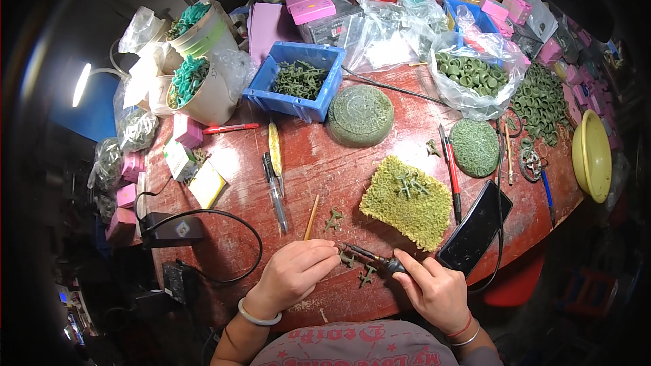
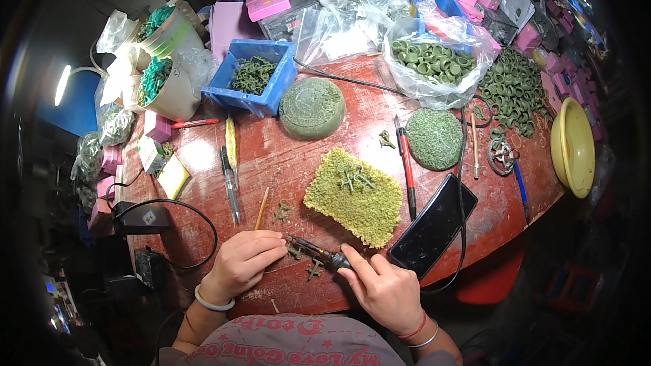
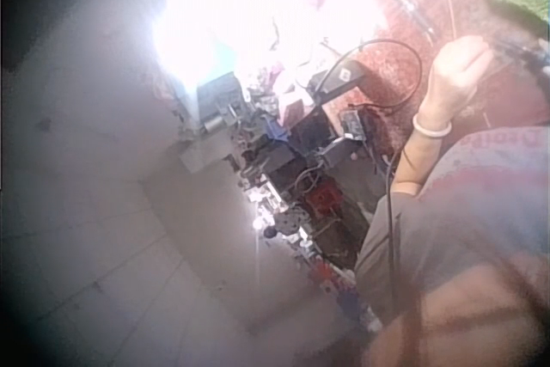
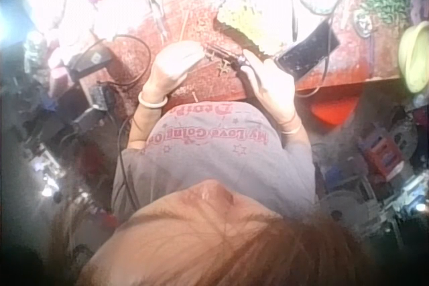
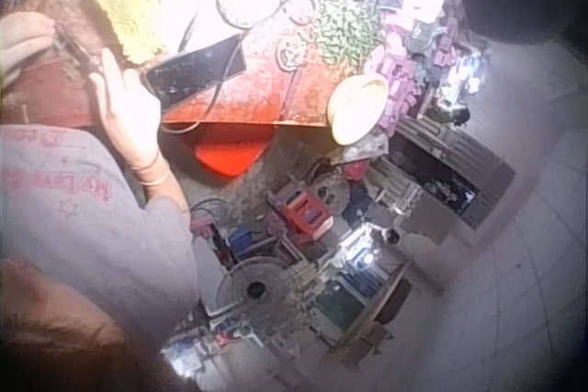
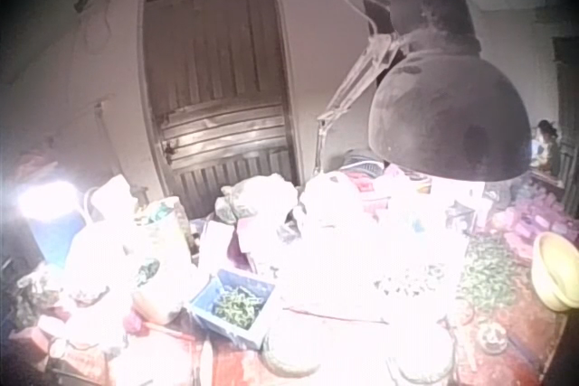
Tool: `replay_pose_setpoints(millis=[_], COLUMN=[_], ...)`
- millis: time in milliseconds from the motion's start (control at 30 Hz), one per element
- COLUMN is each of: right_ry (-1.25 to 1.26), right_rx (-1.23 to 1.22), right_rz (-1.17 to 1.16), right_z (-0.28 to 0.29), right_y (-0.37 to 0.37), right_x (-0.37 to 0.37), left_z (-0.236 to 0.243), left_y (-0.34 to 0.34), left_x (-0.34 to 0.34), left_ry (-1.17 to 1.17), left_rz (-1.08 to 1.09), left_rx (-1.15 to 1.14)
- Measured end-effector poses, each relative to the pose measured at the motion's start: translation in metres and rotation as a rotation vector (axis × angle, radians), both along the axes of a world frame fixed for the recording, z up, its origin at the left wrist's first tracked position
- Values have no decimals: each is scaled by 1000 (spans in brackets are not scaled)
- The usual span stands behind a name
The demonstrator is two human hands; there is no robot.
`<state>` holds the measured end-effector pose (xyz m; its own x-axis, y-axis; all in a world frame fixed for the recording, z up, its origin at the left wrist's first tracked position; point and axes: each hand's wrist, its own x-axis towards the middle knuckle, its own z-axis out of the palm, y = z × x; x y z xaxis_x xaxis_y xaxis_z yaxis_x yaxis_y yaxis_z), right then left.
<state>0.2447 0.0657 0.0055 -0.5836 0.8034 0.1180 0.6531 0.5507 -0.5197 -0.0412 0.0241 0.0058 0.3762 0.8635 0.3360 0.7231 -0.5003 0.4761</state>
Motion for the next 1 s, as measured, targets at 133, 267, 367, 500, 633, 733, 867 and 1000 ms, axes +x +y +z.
replay_pose_setpoints(millis=[133, 267, 367, 500, 633, 733, 867, 1000], right_ry=[3, 2, 13, 39, 56, 72, 160, 258], right_rx=[-7, -8, -4, 3, 3, 12, 40, 69], right_rz=[-1, -9, -18, -41, -62, -81, -123, -130], right_z=[1, 2, 0, -1, -3, -4, -14, -21], right_y=[0, 0, -1, -2, -3, -5, -8, -11], right_x=[0, 1, 1, 0, 0, 1, 2, 4], left_z=[1, 1, 1, 1, 0, 3, 6, 3], left_y=[0, 1, 0, -1, -1, -1, -4, -9], left_x=[0, 0, 0, 1, 0, 1, 3, 13], left_ry=[6, 25, 16, 19, 22, 9, -19, -128], left_rz=[-1, -4, 1, 2, 4, 0, 13, 53], left_rx=[-6, 12, -3, 1, 5, 16, 52, 66])
